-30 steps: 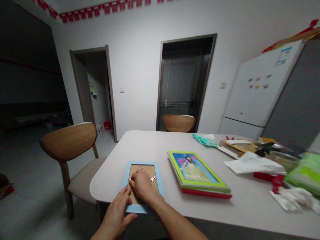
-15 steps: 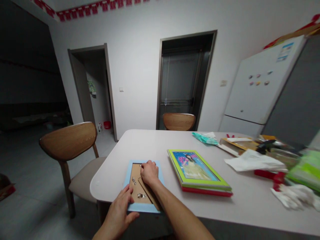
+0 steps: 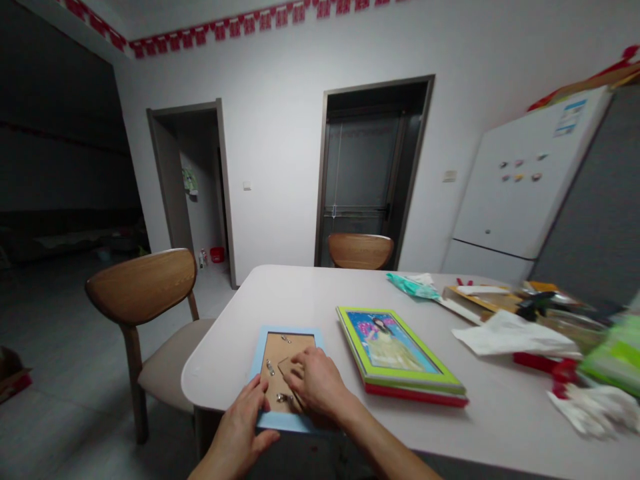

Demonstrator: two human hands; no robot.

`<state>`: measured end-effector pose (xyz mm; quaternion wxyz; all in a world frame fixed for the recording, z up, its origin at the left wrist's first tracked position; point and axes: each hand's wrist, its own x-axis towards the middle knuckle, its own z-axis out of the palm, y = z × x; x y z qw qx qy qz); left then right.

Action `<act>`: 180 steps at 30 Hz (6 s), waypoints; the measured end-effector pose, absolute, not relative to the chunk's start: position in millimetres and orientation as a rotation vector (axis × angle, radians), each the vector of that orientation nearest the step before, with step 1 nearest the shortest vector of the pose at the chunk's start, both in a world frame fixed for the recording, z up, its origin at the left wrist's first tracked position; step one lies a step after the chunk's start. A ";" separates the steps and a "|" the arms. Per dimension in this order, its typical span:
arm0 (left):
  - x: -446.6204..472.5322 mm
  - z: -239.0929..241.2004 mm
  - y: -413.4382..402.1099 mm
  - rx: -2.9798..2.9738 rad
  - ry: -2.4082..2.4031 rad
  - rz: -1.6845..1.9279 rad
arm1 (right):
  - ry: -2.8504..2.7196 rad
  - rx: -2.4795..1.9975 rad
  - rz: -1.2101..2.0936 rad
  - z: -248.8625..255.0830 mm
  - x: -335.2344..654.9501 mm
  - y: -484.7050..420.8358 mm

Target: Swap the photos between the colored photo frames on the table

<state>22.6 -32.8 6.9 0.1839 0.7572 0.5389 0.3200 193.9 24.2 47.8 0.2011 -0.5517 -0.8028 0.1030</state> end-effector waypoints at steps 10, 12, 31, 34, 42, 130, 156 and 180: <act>26.7 3.4 -31.5 2.062 1.515 0.952 | -2.174 -1.586 0.299 39.7 197.9 13.4; 28.2 6.9 -29.8 1.964 1.515 1.035 | -2.138 -1.603 0.288 48.1 198.0 14.9; -81.4 18.9 -4.2 1.123 1.553 1.485 | -2.074 -1.734 0.134 38.7 219.0 28.9; -89.7 12.1 0.7 1.439 1.748 1.331 | -2.077 -1.851 0.106 23.7 226.8 33.5; -88.2 0.6 5.7 1.779 1.966 1.213 | -1.871 -1.837 0.263 21.1 233.4 46.5; 38.8 22.8 -20.3 1.000 1.157 1.538 | -1.264 -1.415 0.961 33.3 227.3 47.5; 55.2 27.6 -35.3 2.365 1.570 0.479 | -1.903 -1.630 0.218 23.4 219.9 59.1; 50.5 10.4 -34.9 2.417 1.534 0.712 | -2.292 -1.446 0.217 27.9 214.0 26.1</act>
